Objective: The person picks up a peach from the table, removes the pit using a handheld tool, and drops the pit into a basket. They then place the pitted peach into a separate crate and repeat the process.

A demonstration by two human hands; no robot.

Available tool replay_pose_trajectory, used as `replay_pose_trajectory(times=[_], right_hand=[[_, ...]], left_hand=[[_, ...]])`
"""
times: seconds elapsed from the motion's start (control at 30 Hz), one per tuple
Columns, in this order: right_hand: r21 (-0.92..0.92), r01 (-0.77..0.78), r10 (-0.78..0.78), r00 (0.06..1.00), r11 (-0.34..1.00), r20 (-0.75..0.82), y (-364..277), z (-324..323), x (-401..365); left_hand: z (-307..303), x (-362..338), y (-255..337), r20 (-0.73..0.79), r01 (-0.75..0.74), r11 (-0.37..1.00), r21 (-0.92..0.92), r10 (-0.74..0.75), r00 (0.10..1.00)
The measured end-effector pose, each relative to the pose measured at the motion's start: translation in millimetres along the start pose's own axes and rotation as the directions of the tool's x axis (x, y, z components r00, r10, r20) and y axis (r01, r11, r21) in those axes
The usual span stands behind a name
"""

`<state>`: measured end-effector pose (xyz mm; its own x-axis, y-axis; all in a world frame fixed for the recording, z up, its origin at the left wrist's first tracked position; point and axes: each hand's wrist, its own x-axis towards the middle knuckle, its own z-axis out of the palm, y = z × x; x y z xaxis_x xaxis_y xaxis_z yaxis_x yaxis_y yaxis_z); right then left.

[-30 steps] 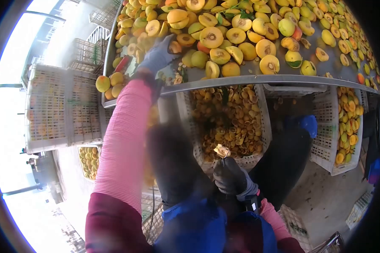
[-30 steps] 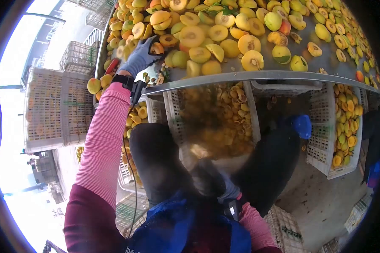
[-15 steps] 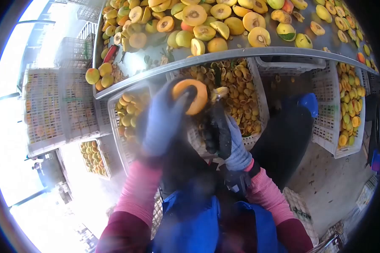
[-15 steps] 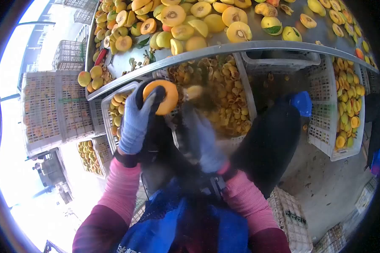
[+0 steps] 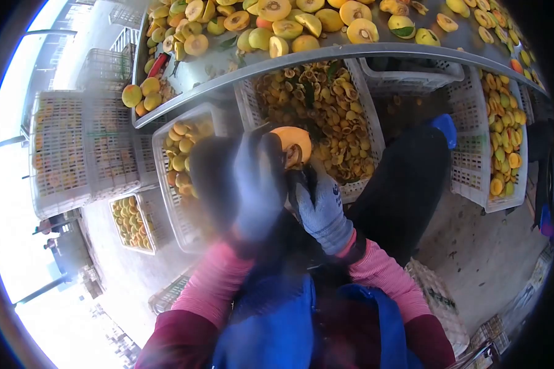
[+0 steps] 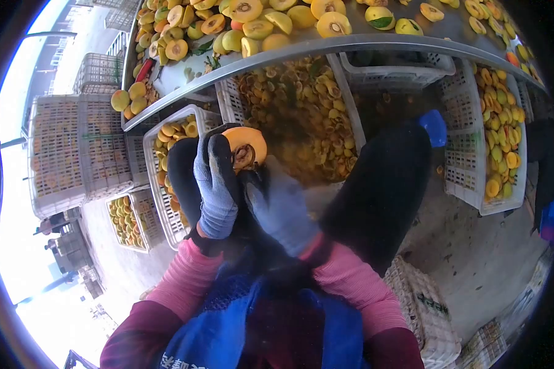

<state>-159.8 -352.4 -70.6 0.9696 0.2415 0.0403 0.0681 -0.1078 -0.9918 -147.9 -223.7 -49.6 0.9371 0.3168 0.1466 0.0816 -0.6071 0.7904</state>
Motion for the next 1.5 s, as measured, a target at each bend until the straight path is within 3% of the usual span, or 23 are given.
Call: replay_pose_trajectory(times=[0.03, 0.1, 0.17, 0.27, 0.33, 0.4, 0.47, 0.53, 0.6, 0.67, 0.77, 0.87, 0.93, 1.0, 1.07, 1.13, 1.2, 1.27, 1.33, 1.4, 1.47, 1.5], right_hand=[[-0.056, 0.09, -0.092, 0.996, 0.994, -0.02, 5.5, 1.2, -3.9], [-0.041, 0.13, -0.132, 0.99, 0.991, -0.05, 4.6, -0.2, -6.4], [0.112, 0.026, -0.019, 0.998, 0.993, -0.063, -1.4, -1.2, -6.6], [0.125, 0.063, -0.046, 0.99, 0.99, -0.13, 2.8, 3.2, -11.0], [0.157, -0.129, 0.127, 0.992, 0.979, 0.021, 1.5, -2.3, -8.9], [0.164, -0.244, 0.228, 0.967, 0.956, 0.11, -0.6, -7.7, -10.9], [0.165, -0.275, 0.255, 0.958, 0.947, 0.13, -2.1, -11.0, -13.9], [0.182, -0.064, 0.059, 0.998, 0.981, 0.029, 23.5, 0.3, -23.4], [0.308, -0.143, 0.134, 0.99, 0.941, 0.05, 21.6, 0.7, -22.2], [0.491, -0.496, 0.427, 0.868, 0.716, 0.253, 11.3, -5.5, -19.3], [0.411, -0.532, 0.464, 0.847, 0.741, 0.258, 25.0, -4.1, -22.5], [0.453, -0.584, 0.49, 0.812, 0.673, 0.319, 40.0, -1.8, -27.5], [0.505, -0.615, 0.51, 0.787, 0.606, 0.347, 33.0, -1.0, -26.9], [0.438, -0.52, 0.441, 0.854, 0.733, 0.276, 32.9, -1.4, -27.3], [0.224, -0.282, 0.248, 0.954, 0.933, 0.17, 45.5, -3.2, -30.2], [0.064, -0.099, 0.091, 0.989, 0.993, 0.119, 54.2, -1.7, -32.6], [0.062, -0.16, 0.148, 0.976, 0.985, 0.159, 49.6, -2.8, -30.4], [0.149, -0.421, 0.371, 0.886, 0.894, 0.279, 40.9, -6.1, -29.9], [0.292, -0.356, 0.29, 0.925, 0.888, 0.244, 69.4, 9.6, -47.3], [0.439, -0.425, 0.365, 0.905, 0.792, 0.218, 57.4, 12.1, -45.0], [0.574, -0.591, 0.568, 0.785, 0.567, 0.247, 24.9, 2.3, -37.4], [0.621, -0.669, 0.532, 0.727, 0.409, 0.433, 17.6, -6.1, -33.7]], left_hand=[[2.2, -1.8, 1.7, -0.02, -0.033, 0.999, 0.007, 0.033, 0.999], [6.2, -5.2, 3.2, -0.057, -0.129, 0.99, 0.054, 0.132, 0.99], [8.9, -7.4, 6.0, -0.079, -0.178, 0.982, 0.063, 0.183, 0.98], [10.5, -7.4, 10.6, -0.067, -0.127, 0.991, -0.053, 0.123, 0.99], [10.6, -6.5, 9.4, 0.002, -0.058, 0.986, -0.154, 0.059, 0.998], [8.0, -5.5, 9.0, 0.054, -0.245, 0.968, 0.052, 0.243, 0.969], [5.4, -1.7, 10.1, 0.116, -0.112, 0.992, -0.057, 0.118, 0.986], [3.4, 5.6, 14.0, 0.129, -0.214, 0.977, -0.009, 0.213, 0.969], [2.8, 10.8, 14.6, 0.168, -0.235, 0.971, 0.036, 0.226, 0.96], [6.4, 9.7, 16.4, 0.16, -0.19, 0.981, 0.035, 0.182, 0.97], [13.3, 4.8, 5.1, 0.149, -0.192, 0.98, 0.06, 0.181, 0.972], [16.2, -0.6, -6.1, 0.11, -0.273, 0.959, 0.077, 0.264, 0.958], [17.0, -4.0, -6.3, 0.081, -0.249, 0.966, 0.074, 0.243, 0.967], [16.7, -5.1, -7.7, 0.117, -0.164, 0.985, 0.051, 0.157, 0.981], [15.6, -2.2, -10.8, 0.225, -0.013, 1.0, 0.015, 0.009, 0.974], [14.0, -3.4, -16.7, 0.248, -0.042, 0.996, 0.074, 0.023, 0.968], [13.1, -3.8, -13.2, 0.235, -0.029, 0.997, 0.067, 0.013, 0.972], [14.4, -5.8, -11.9, 0.195, -0.091, 0.995, 0.043, 0.081, 0.978], [16.0, -7.7, -11.5, 0.165, -0.126, 0.992, 0.012, 0.122, 0.979], [16.2, -10.5, -11.7, 0.151, -0.13, 0.991, -0.026, 0.133, 0.98], [12.7, -8.8, -6.9, 0.199, -0.116, 0.991, -0.061, 0.126, 0.972], [9.6, -8.0, -5.7, 0.221, -0.107, 0.991, -0.075, 0.121, 0.968]])
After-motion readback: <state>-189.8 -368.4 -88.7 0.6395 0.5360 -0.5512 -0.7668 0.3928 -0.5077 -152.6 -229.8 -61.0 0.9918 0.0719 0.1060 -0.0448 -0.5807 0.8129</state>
